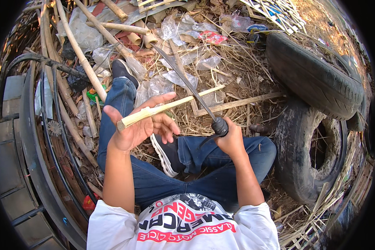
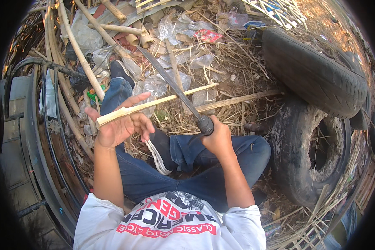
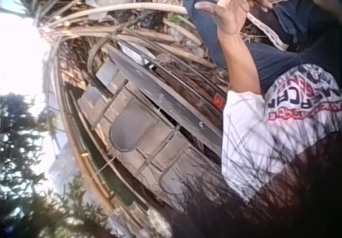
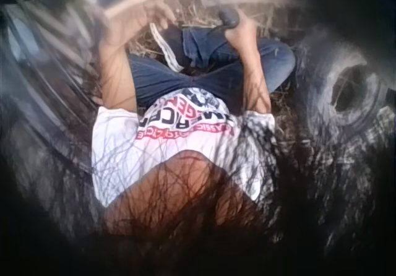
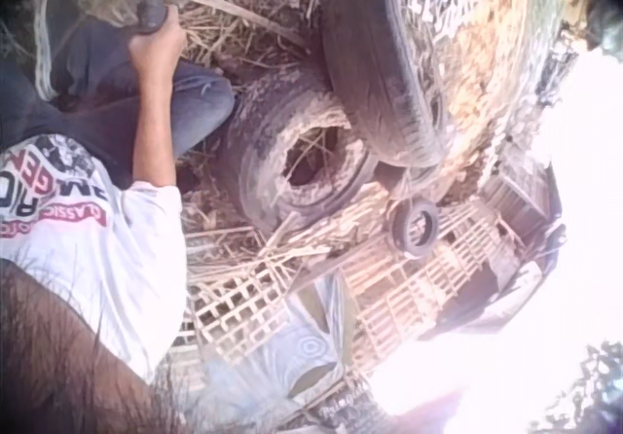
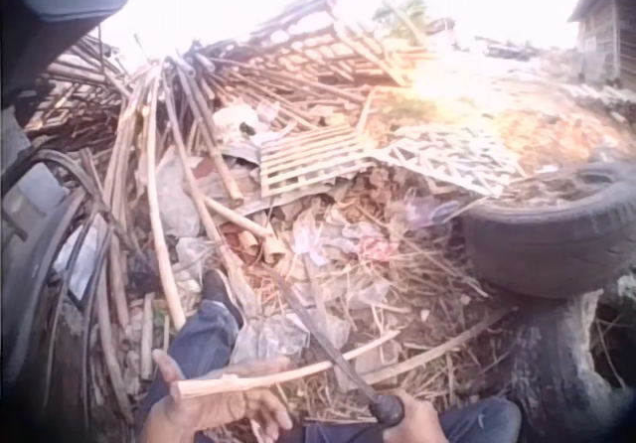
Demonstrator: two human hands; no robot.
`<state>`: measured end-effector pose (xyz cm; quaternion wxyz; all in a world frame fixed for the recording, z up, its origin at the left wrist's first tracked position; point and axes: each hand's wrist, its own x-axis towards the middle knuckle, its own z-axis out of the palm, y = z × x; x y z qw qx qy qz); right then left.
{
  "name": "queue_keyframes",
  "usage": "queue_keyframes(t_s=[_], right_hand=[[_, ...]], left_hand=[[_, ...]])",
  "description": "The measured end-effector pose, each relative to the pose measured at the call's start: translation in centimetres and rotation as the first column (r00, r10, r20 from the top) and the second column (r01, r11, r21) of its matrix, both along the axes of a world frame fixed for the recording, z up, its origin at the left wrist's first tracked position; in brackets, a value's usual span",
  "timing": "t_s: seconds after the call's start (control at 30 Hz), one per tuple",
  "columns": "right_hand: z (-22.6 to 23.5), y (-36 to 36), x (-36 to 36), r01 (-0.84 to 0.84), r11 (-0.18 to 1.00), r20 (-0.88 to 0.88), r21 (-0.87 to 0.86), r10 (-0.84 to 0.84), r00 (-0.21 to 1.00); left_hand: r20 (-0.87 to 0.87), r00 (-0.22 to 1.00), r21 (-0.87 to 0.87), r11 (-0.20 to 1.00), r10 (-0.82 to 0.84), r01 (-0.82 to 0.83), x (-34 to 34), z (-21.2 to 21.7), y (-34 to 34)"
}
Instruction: The person shaves a piece of bamboo by hand using a machete while sitting in a refuse area.
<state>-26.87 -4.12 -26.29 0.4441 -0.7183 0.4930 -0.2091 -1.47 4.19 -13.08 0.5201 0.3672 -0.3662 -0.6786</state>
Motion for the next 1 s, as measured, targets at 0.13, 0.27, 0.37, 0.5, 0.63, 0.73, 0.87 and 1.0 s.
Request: queue_keyframes(t_s=[0.13, 0.27, 0.37, 0.5, 0.63, 0.73, 0.87, 1.0], right_hand=[[-1.2, -0.3, -1.0, 0.045, 0.999, 0.062, 0.022, -0.047, 0.997], [-0.8, 0.0, -1.4, 0.091, 0.994, 0.058, 0.052, -0.094, 0.994], [-2.4, 0.6, -1.2, 0.106, 0.990, 0.133, 0.097, -0.118, 0.984], [-1.9, 1.3, 0.7, 0.155, 0.978, 0.174, 0.139, -0.178, 0.969], [-1.8, 1.4, 0.5, 0.149, 0.976, 0.141, 0.160, -0.172, 0.975], [-1.4, 1.4, 0.6, 0.130, 0.978, 0.152, 0.164, -0.155, 0.976], [-0.7, 1.4, 0.7, 0.116, 0.984, 0.107, 0.134, -0.131, 0.986], [-0.5, 1.3, 0.6, 0.122, 0.983, 0.102, 0.139, -0.137, 0.985]], left_hand=[[0.362, 0.928, 0.031, 0.994, 0.089, -0.107, -0.5, 0.1, -0.8], [0.083, 0.953, -0.004, 0.957, 0.290, -0.291, -1.5, -0.8, -1.1], [-0.017, 0.848, -0.193, 0.830, 0.530, -0.523, -4.4, -1.9, 1.0], [0.433, 0.377, -0.614, 0.574, 0.819, -0.541, -8.3, -3.2, 1.4], [0.181, 0.219, -0.844, 0.266, 0.959, -0.465, -7.8, -2.9, -2.1], [0.114, 0.282, -0.861, 0.236, 0.953, -0.450, -6.4, -1.6, -2.6], [-0.146, 0.378, -0.792, 0.121, 0.914, -0.599, -6.1, -0.6, -3.4], [-0.236, 0.571, -0.773, 0.204, 0.787, -0.600, -6.1, 0.0, -3.2]])
